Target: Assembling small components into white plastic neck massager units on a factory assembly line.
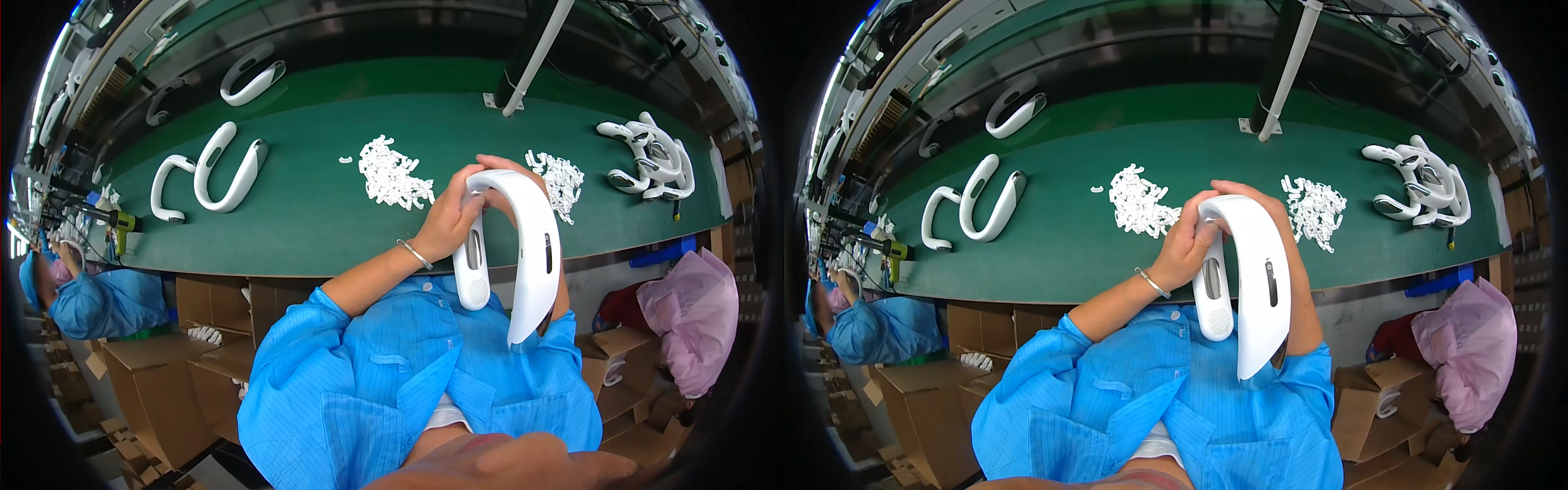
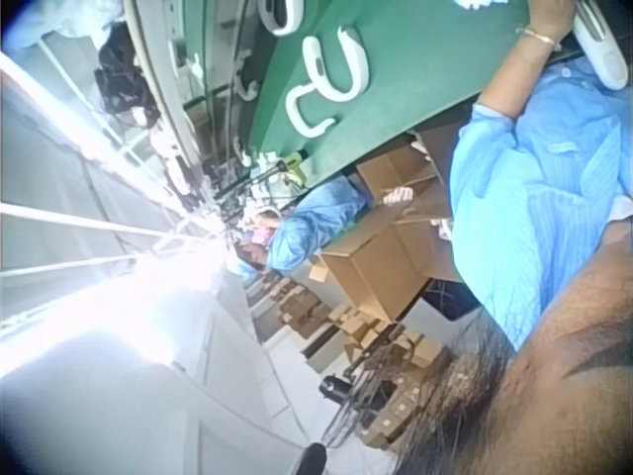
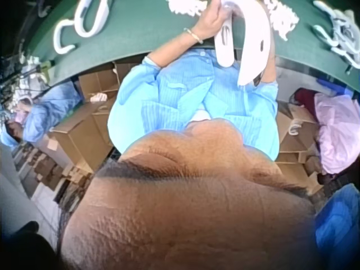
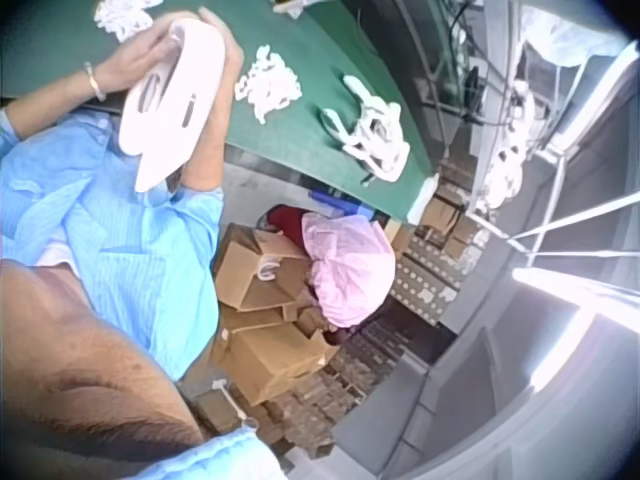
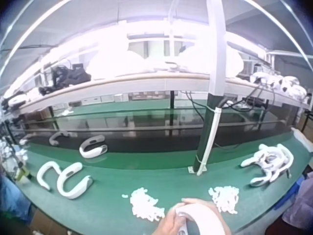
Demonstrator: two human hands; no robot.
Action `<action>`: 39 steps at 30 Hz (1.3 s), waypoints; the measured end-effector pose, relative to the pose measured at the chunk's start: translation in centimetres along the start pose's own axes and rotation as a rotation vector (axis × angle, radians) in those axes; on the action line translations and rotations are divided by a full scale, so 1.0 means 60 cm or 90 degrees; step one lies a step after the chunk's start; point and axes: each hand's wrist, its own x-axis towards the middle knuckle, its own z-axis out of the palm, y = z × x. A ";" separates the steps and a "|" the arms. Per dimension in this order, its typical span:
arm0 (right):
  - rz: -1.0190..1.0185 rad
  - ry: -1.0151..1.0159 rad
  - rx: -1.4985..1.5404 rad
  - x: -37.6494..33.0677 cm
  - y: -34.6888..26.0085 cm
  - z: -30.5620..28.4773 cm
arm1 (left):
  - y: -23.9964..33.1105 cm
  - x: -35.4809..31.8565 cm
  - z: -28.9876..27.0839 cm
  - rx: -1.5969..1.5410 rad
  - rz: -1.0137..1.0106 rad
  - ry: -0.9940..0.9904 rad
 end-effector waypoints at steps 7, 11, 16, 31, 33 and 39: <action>0.071 0.084 -0.007 -0.009 0.085 0.001 | -0.002 0.008 0.015 -0.172 -0.112 0.043; 0.048 0.152 0.157 0.008 0.133 -0.002 | -0.046 0.035 0.033 -0.287 -0.184 0.074; 0.047 0.117 0.255 -0.030 0.105 -0.032 | -0.066 0.083 0.067 -0.368 -0.279 0.089; 0.050 0.562 0.316 -0.097 0.144 -0.389 | -0.046 0.321 0.254 -0.062 -0.236 -0.405; -0.008 0.681 0.232 -0.096 0.166 -0.512 | -0.040 0.331 0.188 0.001 -0.177 -0.424; 0.122 0.835 0.045 -0.091 0.235 -0.823 | -0.106 0.352 -0.029 0.150 -0.248 -0.186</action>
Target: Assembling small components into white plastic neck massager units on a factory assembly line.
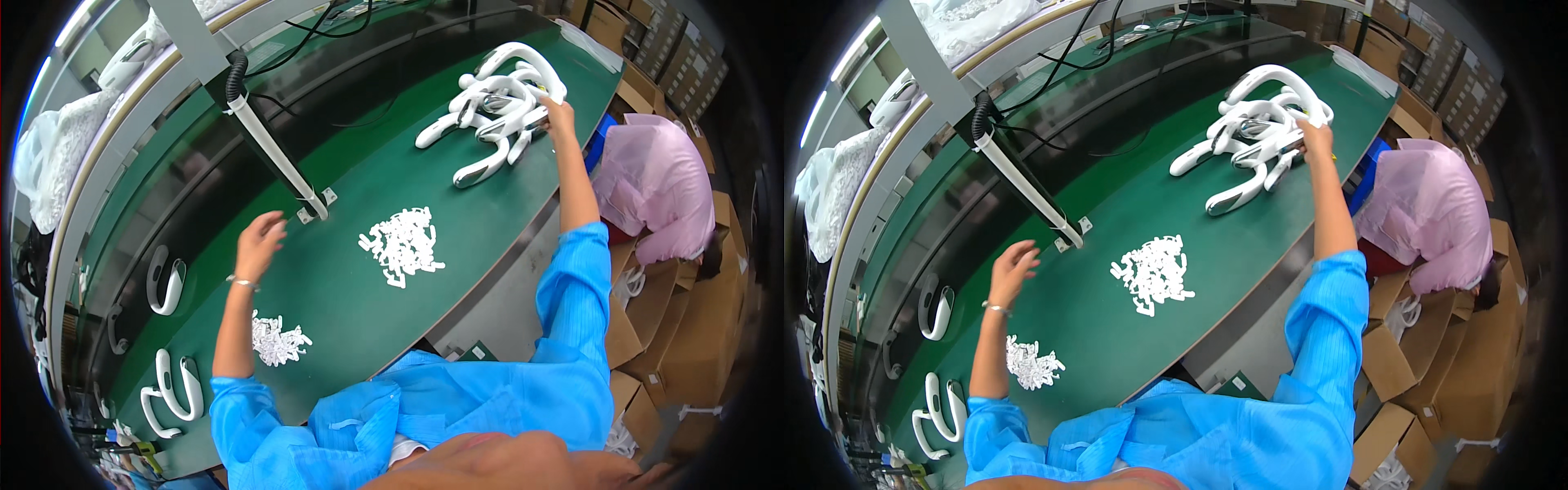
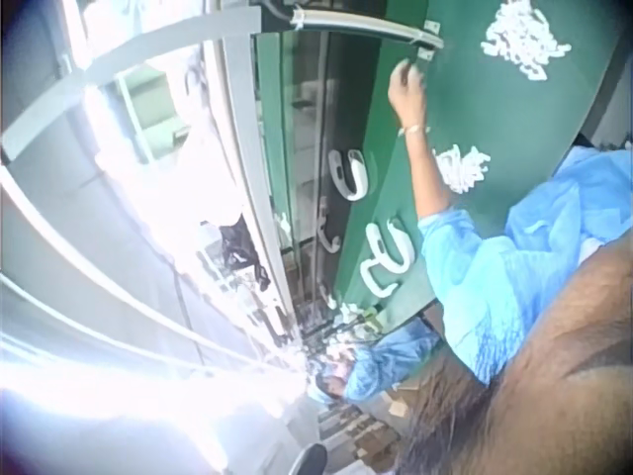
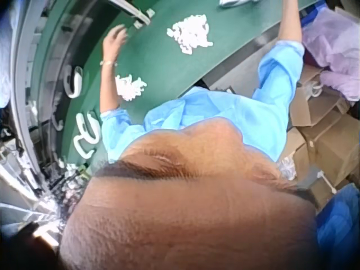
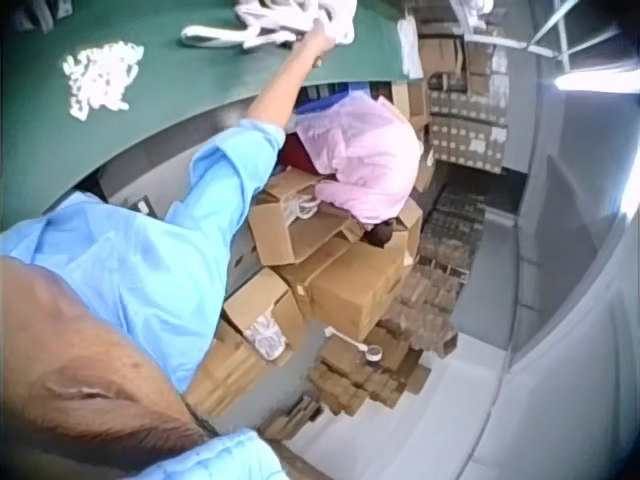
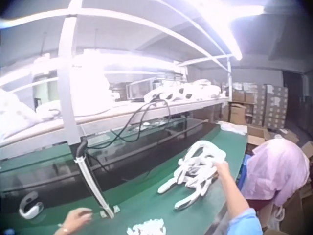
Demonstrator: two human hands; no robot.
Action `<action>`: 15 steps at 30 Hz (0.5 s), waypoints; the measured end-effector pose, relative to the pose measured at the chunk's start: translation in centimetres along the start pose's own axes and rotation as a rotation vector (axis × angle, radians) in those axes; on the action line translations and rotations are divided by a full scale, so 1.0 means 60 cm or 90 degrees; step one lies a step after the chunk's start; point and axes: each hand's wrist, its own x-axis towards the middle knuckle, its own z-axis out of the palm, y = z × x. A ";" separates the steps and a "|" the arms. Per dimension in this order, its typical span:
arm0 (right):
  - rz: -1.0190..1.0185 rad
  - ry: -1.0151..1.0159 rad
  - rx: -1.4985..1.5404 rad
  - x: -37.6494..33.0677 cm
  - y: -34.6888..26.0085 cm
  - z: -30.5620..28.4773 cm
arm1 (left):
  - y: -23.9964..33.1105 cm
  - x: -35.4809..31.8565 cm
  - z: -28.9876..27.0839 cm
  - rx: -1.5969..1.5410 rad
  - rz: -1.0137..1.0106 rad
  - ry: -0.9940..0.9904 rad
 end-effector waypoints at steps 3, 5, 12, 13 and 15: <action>0.080 0.068 -0.048 0.072 0.025 0.016 | -0.063 -0.017 -0.096 0.040 -0.073 0.114; 0.130 0.082 -0.100 0.108 0.052 0.024 | -0.096 -0.040 -0.152 0.055 -0.107 0.183; 0.084 -0.006 -0.229 0.242 0.209 -0.052 | -0.235 -0.114 -0.323 0.477 -0.139 0.360; -0.133 0.051 -0.736 0.267 0.224 -0.082 | -0.233 -0.112 -0.334 0.598 -0.213 0.375; -0.618 -0.094 -1.049 0.360 0.260 -0.221 | -0.273 -0.090 -0.369 0.612 -0.266 0.407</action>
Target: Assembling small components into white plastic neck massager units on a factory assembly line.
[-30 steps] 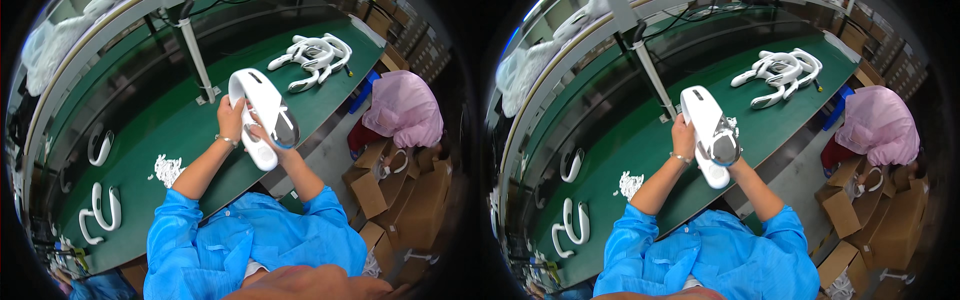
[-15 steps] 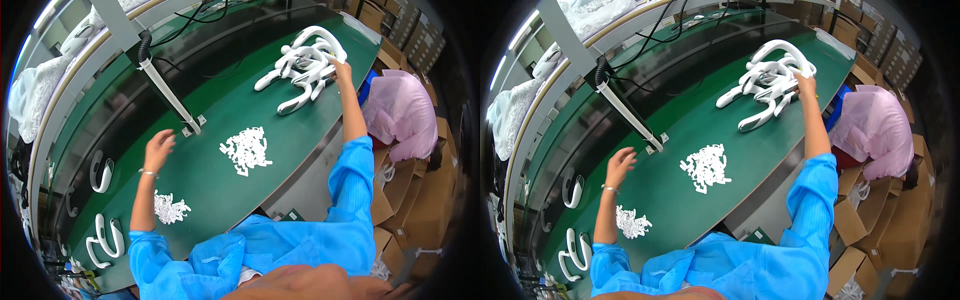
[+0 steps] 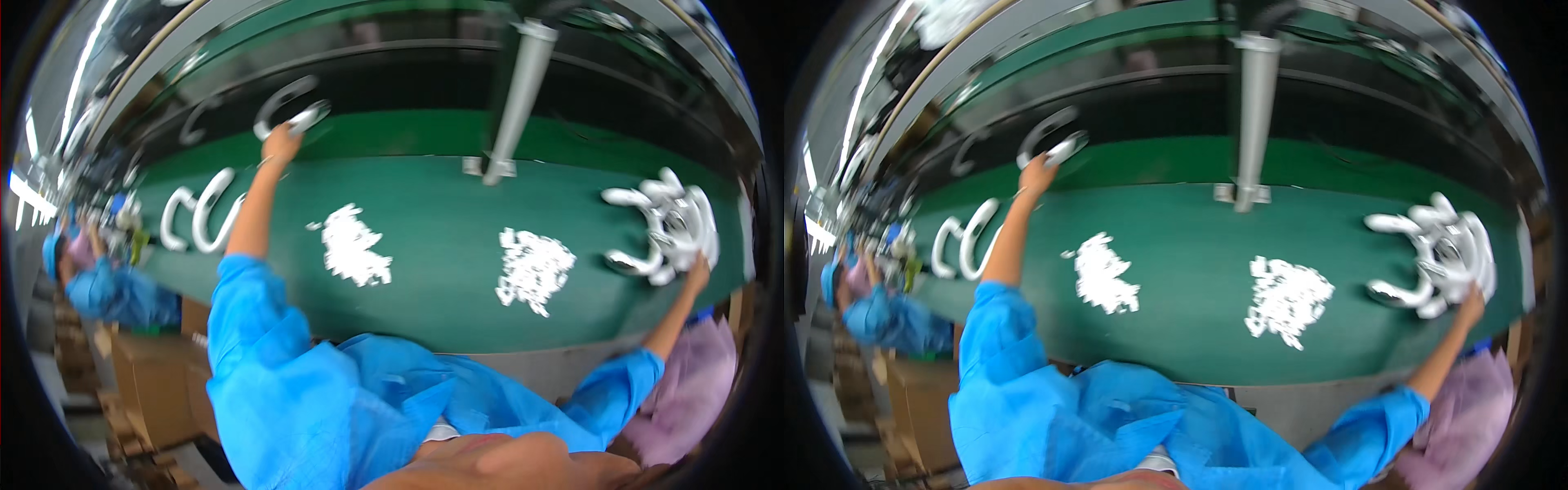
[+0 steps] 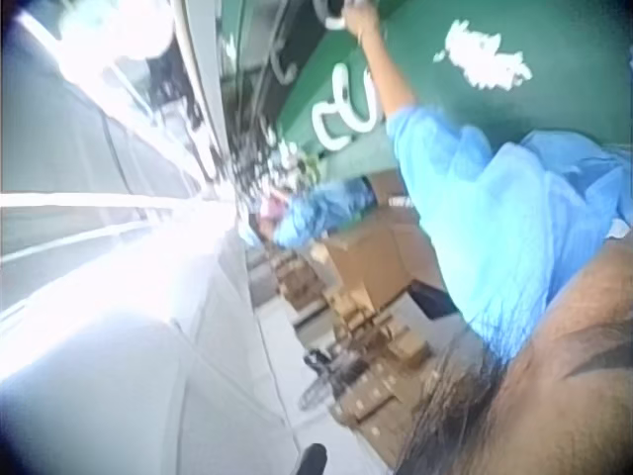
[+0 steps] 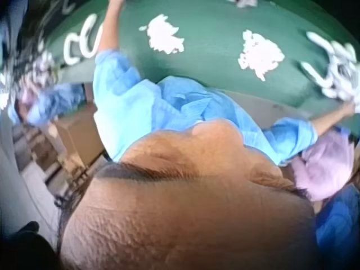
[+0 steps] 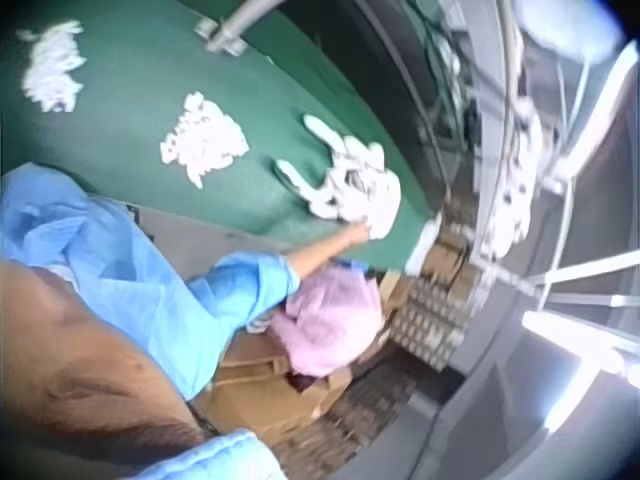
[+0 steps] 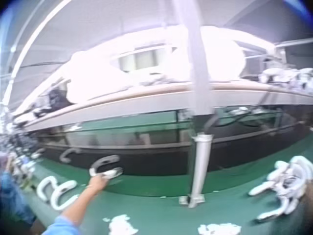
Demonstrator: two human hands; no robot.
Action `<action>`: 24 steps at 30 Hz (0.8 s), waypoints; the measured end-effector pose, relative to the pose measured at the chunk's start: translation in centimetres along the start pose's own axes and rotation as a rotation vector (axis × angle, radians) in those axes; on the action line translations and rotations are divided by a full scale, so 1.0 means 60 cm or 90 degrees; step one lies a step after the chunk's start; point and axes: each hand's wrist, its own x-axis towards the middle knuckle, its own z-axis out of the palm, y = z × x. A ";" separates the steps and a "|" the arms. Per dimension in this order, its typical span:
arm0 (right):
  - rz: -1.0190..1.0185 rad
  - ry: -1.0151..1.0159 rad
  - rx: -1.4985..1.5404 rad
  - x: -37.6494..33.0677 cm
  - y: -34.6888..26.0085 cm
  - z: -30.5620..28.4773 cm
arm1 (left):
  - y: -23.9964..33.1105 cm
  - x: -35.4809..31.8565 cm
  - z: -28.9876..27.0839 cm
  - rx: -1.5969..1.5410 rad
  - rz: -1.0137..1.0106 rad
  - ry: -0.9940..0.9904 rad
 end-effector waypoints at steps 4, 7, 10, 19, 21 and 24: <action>0.573 -0.045 0.897 0.064 -0.215 -0.144 | -0.099 0.027 0.005 0.113 -0.177 0.059; 0.383 0.041 0.604 -0.017 -0.102 -0.132 | -0.105 0.108 0.042 0.168 -0.315 0.062; 0.331 0.251 0.426 -0.003 -0.322 -0.358 | -0.163 0.131 0.026 0.039 -0.445 -0.066; -0.302 -0.123 0.627 -0.123 -0.875 -0.677 | -0.202 0.147 0.083 -0.555 -0.456 -0.108; -0.367 -0.133 0.515 -0.127 -0.909 -0.672 | -0.173 0.097 0.088 -0.661 -0.404 -0.122; -0.354 -0.200 0.508 -0.134 -0.908 -0.642 | -0.024 -0.017 0.011 -0.897 -0.405 -0.179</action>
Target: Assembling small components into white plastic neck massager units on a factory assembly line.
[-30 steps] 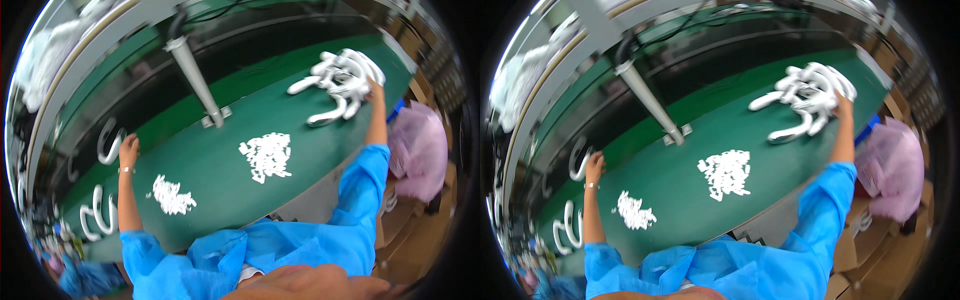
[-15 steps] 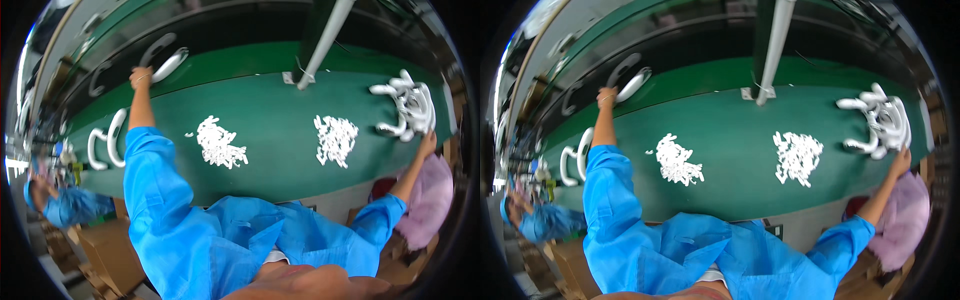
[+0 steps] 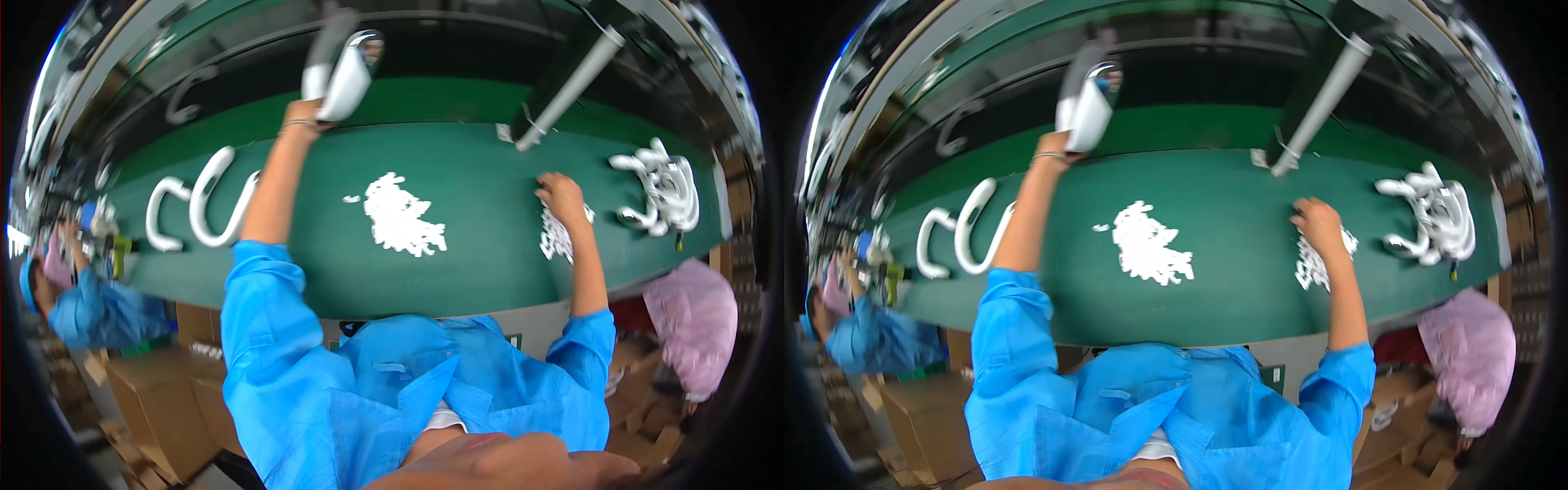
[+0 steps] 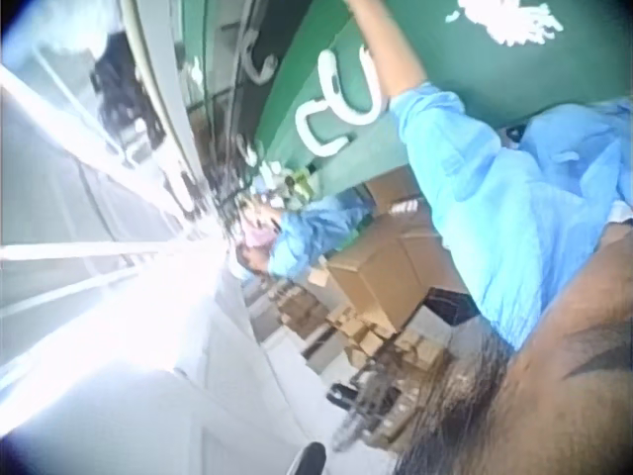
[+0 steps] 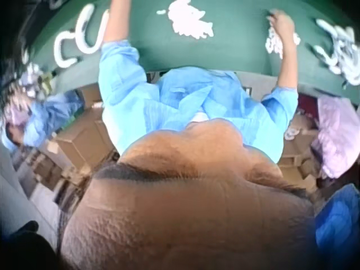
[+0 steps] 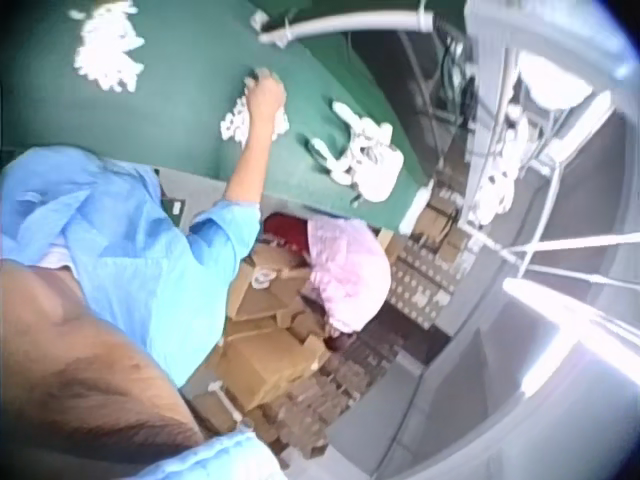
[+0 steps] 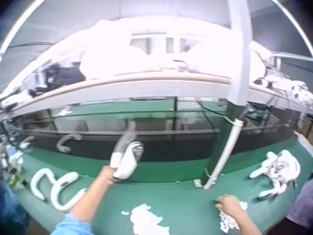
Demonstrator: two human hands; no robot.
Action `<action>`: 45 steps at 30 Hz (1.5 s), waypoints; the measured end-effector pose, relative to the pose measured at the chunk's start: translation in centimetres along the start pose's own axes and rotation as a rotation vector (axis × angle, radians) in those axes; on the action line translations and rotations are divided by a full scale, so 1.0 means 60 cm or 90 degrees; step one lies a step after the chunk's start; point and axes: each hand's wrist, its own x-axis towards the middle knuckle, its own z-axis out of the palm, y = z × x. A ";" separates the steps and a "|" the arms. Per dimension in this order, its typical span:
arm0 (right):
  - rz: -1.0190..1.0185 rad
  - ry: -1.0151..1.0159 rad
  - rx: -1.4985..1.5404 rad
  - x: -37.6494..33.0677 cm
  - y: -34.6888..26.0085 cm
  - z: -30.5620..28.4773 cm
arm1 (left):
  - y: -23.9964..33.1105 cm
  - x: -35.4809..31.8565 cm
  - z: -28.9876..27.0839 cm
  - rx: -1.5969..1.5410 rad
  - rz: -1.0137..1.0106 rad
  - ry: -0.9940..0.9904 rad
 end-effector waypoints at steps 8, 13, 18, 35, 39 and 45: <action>-0.026 0.107 0.041 -0.016 0.017 0.023 | -0.017 -0.205 0.079 -0.156 -0.142 -0.241; 0.197 0.135 0.374 -0.047 0.034 -0.019 | -0.042 -0.283 0.099 -0.266 -0.168 -0.430; 0.208 0.219 0.930 -0.078 -0.079 -0.069 | -0.111 -0.341 0.145 -0.172 0.021 -0.467; 0.168 0.083 1.113 -0.130 -0.228 -0.063 | -0.191 -0.492 0.242 -0.075 0.172 -0.463; 0.182 0.048 1.078 -0.116 -0.233 -0.060 | -0.187 -0.499 0.245 -0.069 0.116 -0.476; 0.173 0.118 0.956 -0.117 -0.243 -0.051 | -0.182 -0.507 0.239 -0.039 0.074 -0.482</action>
